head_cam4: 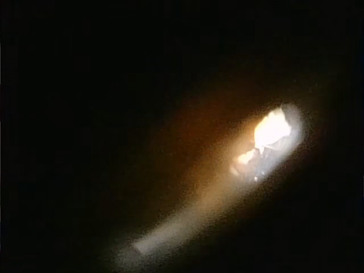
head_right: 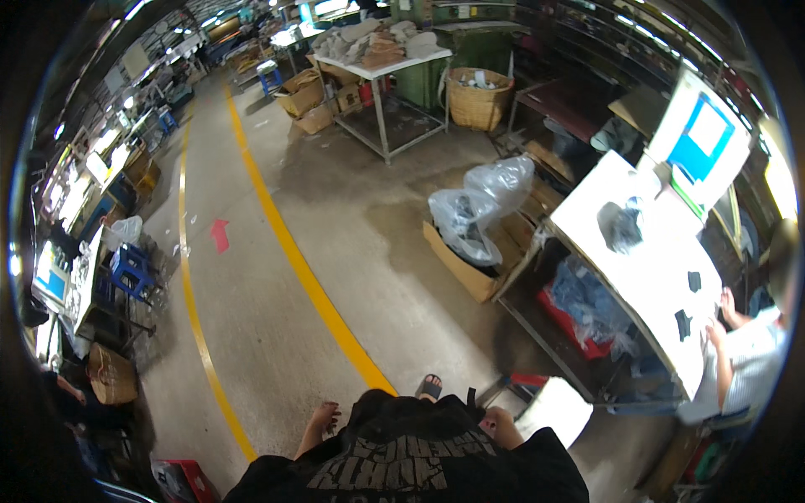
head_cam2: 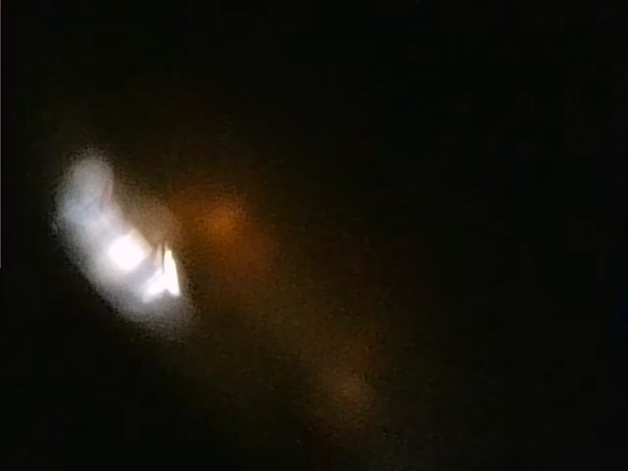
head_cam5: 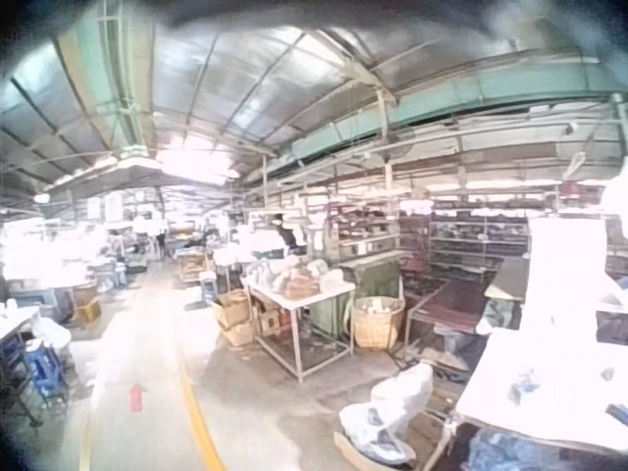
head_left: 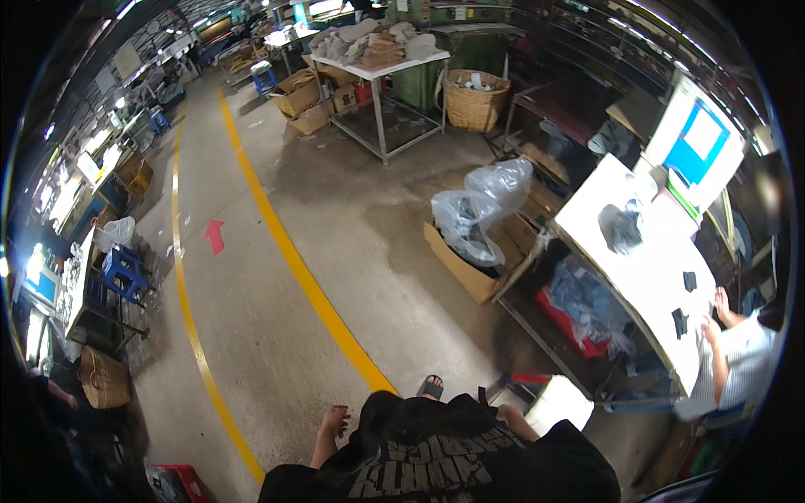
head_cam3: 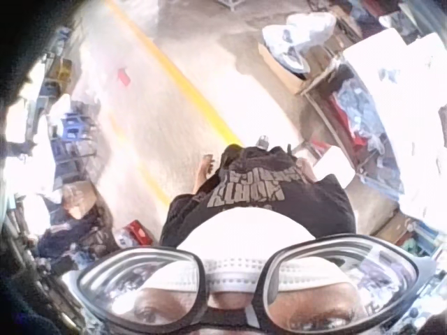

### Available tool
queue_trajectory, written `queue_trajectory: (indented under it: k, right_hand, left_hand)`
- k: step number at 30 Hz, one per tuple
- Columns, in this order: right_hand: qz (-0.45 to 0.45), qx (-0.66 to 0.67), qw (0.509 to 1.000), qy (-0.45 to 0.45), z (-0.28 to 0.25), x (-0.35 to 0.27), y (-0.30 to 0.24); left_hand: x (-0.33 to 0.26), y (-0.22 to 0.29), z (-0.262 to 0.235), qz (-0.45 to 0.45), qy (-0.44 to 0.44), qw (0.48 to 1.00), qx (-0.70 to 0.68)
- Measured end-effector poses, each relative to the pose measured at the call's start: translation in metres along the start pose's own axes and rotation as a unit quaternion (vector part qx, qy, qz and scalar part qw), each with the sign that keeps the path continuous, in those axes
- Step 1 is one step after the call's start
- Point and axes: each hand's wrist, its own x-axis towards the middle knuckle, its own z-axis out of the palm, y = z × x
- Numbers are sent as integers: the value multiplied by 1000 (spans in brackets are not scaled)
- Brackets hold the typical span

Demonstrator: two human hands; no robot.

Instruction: The person handles white plastic components and black fabric pieces in a factory setting. They pick up items from a table, walk through the facility, and place components on a workbench while another person works nearby.

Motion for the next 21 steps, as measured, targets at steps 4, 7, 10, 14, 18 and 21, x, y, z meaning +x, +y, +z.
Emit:
queue_trajectory:
  k: [4,7,10,14,18,21]
  right_hand:
    - [-42,-104,992,58,-118,15,-147]
    - [-102,-44,993,31,-196,32,-254]
    - [-155,-55,986,31,-249,61,-347]
    - [-205,-17,972,116,-294,95,-447]
    - [-109,121,985,52,-337,79,-532]
    - [-372,164,897,175,-352,41,-572]
  left_hand:
    - [37,37,0,-62,-34,997,-33]
    - [69,64,-8,-96,-35,994,-42]
    - [106,104,-23,-112,-29,992,-57]
    - [167,204,-54,-114,-19,991,-64]
    - [241,362,-97,-88,0,994,-67]
    - [295,487,-135,-13,35,999,-19]
